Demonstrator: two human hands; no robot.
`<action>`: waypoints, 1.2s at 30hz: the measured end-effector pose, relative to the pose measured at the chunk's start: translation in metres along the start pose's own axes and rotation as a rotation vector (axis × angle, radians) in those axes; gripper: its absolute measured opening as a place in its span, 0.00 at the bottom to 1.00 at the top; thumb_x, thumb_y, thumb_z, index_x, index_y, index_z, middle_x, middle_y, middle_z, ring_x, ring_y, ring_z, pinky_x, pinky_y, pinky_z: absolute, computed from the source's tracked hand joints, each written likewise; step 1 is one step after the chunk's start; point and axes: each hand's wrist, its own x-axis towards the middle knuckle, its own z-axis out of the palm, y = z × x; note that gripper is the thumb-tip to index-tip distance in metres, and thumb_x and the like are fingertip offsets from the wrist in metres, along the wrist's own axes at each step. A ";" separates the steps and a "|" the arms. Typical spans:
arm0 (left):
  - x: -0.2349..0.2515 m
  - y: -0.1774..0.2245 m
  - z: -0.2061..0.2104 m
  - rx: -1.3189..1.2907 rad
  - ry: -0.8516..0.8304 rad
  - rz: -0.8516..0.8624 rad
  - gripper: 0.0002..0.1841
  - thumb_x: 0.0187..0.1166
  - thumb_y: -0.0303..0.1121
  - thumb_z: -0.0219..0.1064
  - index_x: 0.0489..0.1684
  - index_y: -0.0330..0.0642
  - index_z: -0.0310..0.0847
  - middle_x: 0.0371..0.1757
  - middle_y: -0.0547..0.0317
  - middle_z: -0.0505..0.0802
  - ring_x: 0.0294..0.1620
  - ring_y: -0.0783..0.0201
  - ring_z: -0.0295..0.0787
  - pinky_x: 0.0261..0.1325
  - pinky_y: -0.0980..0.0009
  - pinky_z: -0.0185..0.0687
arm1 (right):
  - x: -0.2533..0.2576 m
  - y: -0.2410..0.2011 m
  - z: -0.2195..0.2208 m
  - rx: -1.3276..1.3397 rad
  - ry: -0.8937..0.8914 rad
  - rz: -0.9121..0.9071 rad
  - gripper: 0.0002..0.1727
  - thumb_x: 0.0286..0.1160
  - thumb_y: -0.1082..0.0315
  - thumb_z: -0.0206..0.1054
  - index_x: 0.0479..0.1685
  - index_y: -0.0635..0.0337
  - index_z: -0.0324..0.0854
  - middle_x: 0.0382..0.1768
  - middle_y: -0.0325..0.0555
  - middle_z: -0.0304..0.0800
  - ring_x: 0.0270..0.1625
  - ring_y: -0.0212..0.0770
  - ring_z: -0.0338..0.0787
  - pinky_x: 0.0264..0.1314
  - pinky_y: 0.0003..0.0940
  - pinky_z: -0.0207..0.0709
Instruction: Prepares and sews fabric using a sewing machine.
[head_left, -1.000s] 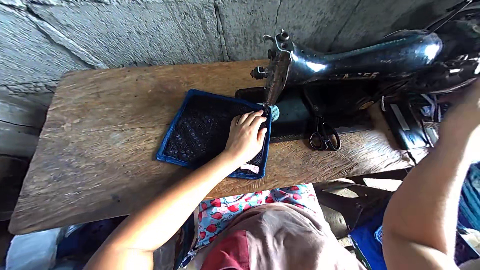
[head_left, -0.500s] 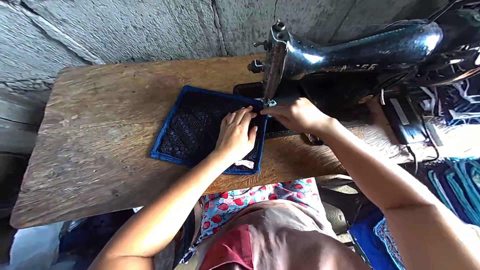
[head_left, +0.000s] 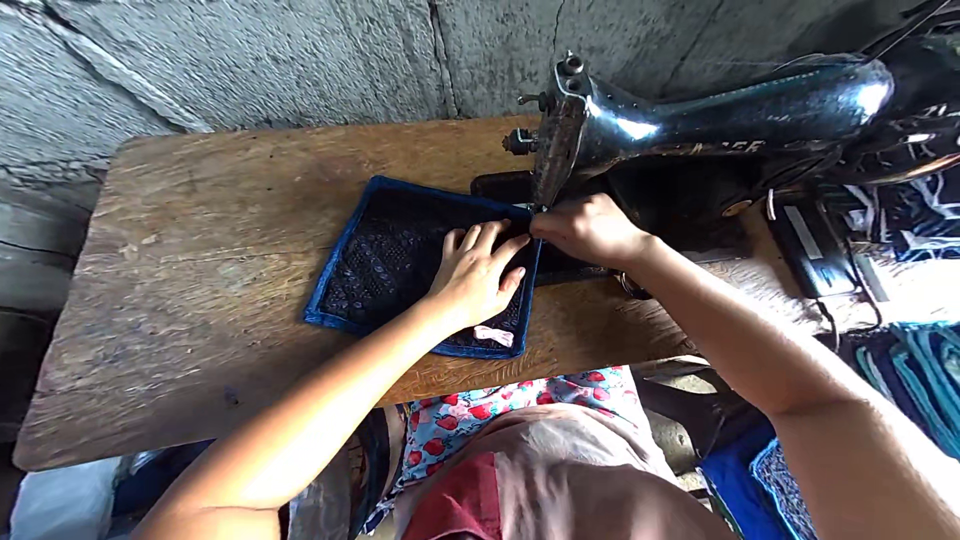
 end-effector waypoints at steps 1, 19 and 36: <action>0.001 -0.004 0.000 -0.003 0.019 0.036 0.25 0.83 0.49 0.58 0.76 0.51 0.82 0.78 0.42 0.80 0.80 0.40 0.74 0.77 0.35 0.60 | -0.005 -0.002 0.001 0.024 0.047 0.074 0.10 0.81 0.66 0.66 0.39 0.60 0.91 0.29 0.51 0.93 0.30 0.52 0.94 0.30 0.53 0.83; 0.008 -0.019 0.010 -0.122 0.001 0.220 0.25 0.86 0.47 0.54 0.74 0.45 0.83 0.85 0.54 0.78 0.86 0.46 0.69 0.86 0.44 0.57 | 0.055 0.030 0.012 1.832 0.677 0.641 0.14 0.92 0.62 0.47 0.54 0.51 0.81 0.43 0.39 0.93 0.44 0.33 0.92 0.48 0.31 0.88; 0.007 0.007 0.010 -0.092 -0.036 0.050 0.25 0.86 0.49 0.56 0.78 0.52 0.81 0.89 0.48 0.71 0.90 0.38 0.60 0.85 0.36 0.53 | 0.034 -0.017 -0.059 0.305 -0.175 0.868 0.11 0.82 0.71 0.64 0.51 0.72 0.86 0.45 0.57 0.90 0.48 0.46 0.89 0.57 0.46 0.80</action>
